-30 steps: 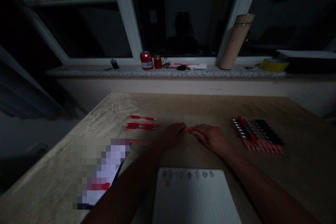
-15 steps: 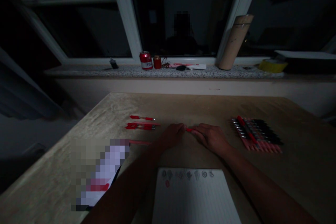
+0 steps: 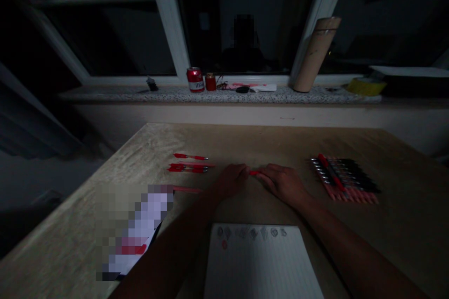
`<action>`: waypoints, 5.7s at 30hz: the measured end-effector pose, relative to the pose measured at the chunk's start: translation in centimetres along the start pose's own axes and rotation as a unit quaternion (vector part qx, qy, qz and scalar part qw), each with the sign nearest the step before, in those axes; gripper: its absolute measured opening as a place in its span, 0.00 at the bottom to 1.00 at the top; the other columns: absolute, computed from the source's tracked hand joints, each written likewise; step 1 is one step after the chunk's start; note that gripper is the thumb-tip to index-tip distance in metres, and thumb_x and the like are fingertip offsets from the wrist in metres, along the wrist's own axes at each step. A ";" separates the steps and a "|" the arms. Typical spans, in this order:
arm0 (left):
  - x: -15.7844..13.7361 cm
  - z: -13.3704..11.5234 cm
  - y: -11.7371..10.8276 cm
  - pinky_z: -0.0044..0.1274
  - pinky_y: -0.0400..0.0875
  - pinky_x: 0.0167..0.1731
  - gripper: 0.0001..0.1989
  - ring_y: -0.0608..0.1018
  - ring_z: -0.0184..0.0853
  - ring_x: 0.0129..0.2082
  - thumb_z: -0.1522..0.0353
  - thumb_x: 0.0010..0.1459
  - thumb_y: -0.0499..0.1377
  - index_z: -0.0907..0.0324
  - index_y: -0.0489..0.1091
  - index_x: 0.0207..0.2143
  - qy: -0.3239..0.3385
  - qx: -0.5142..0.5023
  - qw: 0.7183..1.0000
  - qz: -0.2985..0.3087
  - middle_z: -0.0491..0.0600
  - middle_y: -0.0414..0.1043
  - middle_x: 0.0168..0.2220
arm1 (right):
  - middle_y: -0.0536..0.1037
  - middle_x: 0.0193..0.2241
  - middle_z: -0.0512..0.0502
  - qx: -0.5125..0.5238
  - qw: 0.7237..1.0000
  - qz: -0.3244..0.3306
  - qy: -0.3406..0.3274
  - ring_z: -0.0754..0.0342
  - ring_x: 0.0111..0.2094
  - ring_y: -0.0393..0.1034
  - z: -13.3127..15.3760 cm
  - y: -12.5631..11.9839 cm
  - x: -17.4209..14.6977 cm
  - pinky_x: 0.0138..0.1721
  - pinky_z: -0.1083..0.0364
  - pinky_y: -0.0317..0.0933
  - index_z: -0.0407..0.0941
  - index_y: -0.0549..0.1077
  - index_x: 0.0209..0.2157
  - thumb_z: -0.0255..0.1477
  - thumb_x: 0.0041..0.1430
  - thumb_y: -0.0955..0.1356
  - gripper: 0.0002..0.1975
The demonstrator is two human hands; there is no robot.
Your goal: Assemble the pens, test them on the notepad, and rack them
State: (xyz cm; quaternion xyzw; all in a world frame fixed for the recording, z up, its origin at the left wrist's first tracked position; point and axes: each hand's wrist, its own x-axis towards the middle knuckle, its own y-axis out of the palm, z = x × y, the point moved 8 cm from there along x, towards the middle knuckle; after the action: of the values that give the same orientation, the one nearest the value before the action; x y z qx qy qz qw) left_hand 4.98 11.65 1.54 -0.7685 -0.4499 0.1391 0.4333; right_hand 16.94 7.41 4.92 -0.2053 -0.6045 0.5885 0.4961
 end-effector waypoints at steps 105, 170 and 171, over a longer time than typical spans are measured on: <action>-0.2 0.6 -1.6 0.20 0.55 0.26 0.15 0.65 0.26 0.24 0.63 0.60 0.48 0.62 0.64 0.25 -0.011 -0.056 0.997 -0.049 0.41 0.62 0.22 | 0.78 0.34 0.46 0.046 0.999 0.000 0.023 0.54 0.33 0.72 -0.8 -0.5 -0.2 0.35 0.57 0.62 0.49 0.75 0.43 0.38 0.63 0.59 0.17; 0.0 2.3 -2.9 0.28 0.61 0.42 0.07 0.70 0.35 0.40 0.67 0.57 0.55 0.59 0.71 0.32 -0.020 0.109 0.987 -0.115 0.48 0.71 0.35 | 0.78 0.36 0.46 0.007 0.996 -0.003 0.091 0.53 0.35 0.73 -2.8 0.0 -0.6 0.34 0.57 0.61 0.48 0.76 0.40 0.40 0.62 0.59 0.18; 0.0 2.4 -2.8 0.28 0.61 0.42 0.06 0.70 0.35 0.39 0.67 0.57 0.55 0.59 0.71 0.32 -0.025 0.116 0.987 -0.111 0.48 0.71 0.35 | 0.78 0.36 0.46 0.004 0.996 -0.003 0.094 0.53 0.35 0.73 -2.9 0.0 -0.6 0.34 0.57 0.61 0.48 0.76 0.40 0.40 0.62 0.59 0.18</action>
State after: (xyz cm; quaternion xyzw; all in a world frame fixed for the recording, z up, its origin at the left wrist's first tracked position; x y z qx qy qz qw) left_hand 1.96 13.58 2.30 -0.6547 -0.5240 0.1600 0.5208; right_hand 19.60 8.41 4.17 -0.2556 -0.5534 0.5679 0.5530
